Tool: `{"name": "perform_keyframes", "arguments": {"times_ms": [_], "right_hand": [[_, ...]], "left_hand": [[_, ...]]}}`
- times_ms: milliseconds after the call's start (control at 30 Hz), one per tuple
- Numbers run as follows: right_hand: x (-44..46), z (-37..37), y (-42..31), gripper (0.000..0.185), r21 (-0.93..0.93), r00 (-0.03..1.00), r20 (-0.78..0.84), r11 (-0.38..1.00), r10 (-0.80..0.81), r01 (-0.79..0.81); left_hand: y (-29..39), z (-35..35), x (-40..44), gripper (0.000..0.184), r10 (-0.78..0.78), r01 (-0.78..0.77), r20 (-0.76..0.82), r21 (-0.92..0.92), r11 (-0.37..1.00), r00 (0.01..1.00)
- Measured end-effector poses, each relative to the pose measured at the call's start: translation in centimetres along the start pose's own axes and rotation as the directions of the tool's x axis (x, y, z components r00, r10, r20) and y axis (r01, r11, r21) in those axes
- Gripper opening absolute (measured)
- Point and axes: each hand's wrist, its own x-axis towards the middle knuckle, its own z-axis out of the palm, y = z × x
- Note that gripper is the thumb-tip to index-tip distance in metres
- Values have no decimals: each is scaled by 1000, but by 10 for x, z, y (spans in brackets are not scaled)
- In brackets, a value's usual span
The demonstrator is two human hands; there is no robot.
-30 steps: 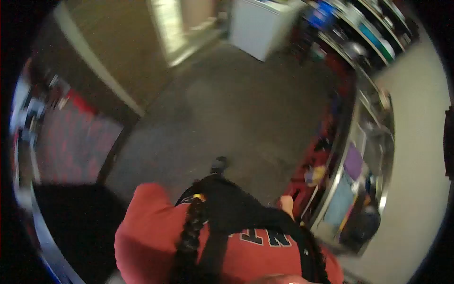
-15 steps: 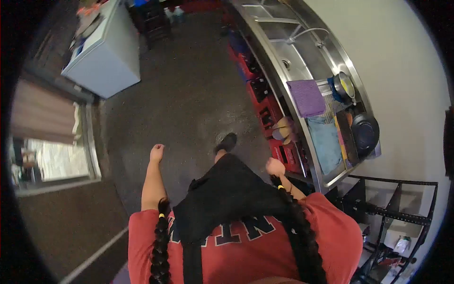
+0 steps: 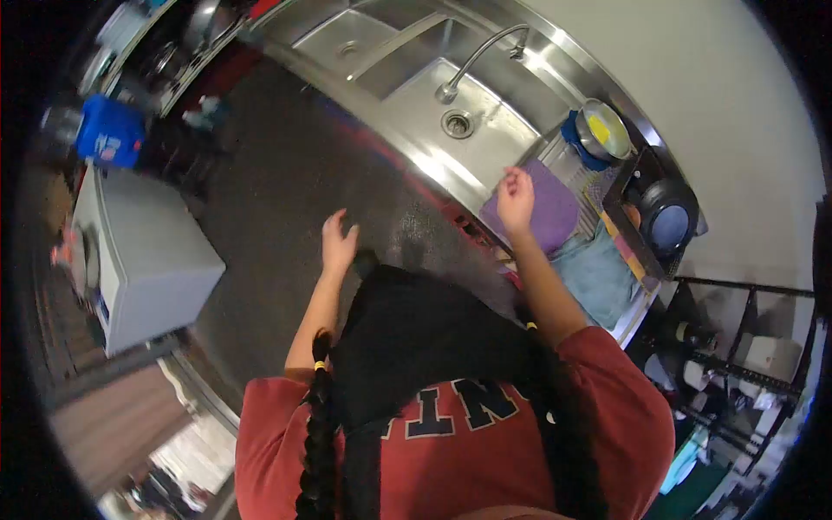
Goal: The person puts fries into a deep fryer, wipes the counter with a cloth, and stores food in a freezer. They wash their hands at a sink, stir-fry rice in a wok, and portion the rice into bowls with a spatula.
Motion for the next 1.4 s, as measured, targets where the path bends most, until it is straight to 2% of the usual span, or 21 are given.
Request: {"name": "perform_keyframes", "arguments": {"times_ms": [133,200,300,333,400,500,533,600,767,867,900,967,1000,1033,1067,1100,1133,1267,1333,1367,1400], "right_hand": [[126,28,5,34,-130,987,-110,986,-117,102],[193,49,13,40,-232,989,-73,966,-130,110],[280,90,18,48,-213,994,-95,975,50,-69],[307,102,23,49,-229,992,-94,968,86,-105],[360,135,56,46,-12,960,-171,974,220,-226],[420,173,117,42,-96,962,-257,988,93,-121],[418,177,105,42,-88,958,-260,985,123,-150],[421,167,42,37,-479,938,-178,806,299,-348],[437,177,44,40,-722,936,-75,629,344,-289],[384,183,50,61,-574,959,-274,812,-72,-103],[359,191,71,68,-411,933,-338,911,-123,-28],[290,229,105,53,-93,843,-396,898,363,-430],[270,239,142,37,59,660,56,657,749,-751],[209,284,203,28,180,838,47,820,544,-543],[171,314,241,27,249,949,124,917,289,-312],[177,303,175,27,691,775,302,433,555,-579],[186,290,97,27,875,498,441,-233,747,-425],[185,305,83,24,922,547,375,-238,749,-306],[187,294,69,25,716,478,292,142,828,-684],[186,295,74,25,735,471,263,141,842,-663],[184,298,83,25,340,572,124,507,811,-792]], "left_hand": [[94,67,159,51,325,-273,179,-264,925,928],[134,109,223,51,56,309,504,-610,729,862],[163,155,295,46,-135,744,771,-529,409,623],[167,165,311,46,-140,760,789,-503,413,598],[166,181,342,41,-164,923,909,-367,117,383],[135,211,372,38,26,918,933,-357,175,358],[156,200,372,38,-90,914,931,-323,246,353],[151,205,382,37,-43,932,958,-264,250,283],[137,234,389,32,-19,961,989,-141,238,150],[124,257,385,30,-57,959,990,-111,261,130],[125,257,385,27,-66,941,990,-94,326,122],[125,260,395,24,-68,914,993,-62,402,98],[122,262,407,24,-55,656,982,-78,751,180],[119,264,419,26,-1,275,969,-69,959,246],[117,274,434,30,-94,147,960,56,988,262],[116,293,454,35,-172,14,939,176,984,296],[108,316,472,35,-78,46,927,66,997,367],[174,348,511,36,318,-180,764,-263,948,561],[227,360,514,38,390,-258,679,-293,921,621],[260,359,509,38,380,-305,641,-231,924,667],[269,377,510,47,381,-198,642,-340,919,666]]}}
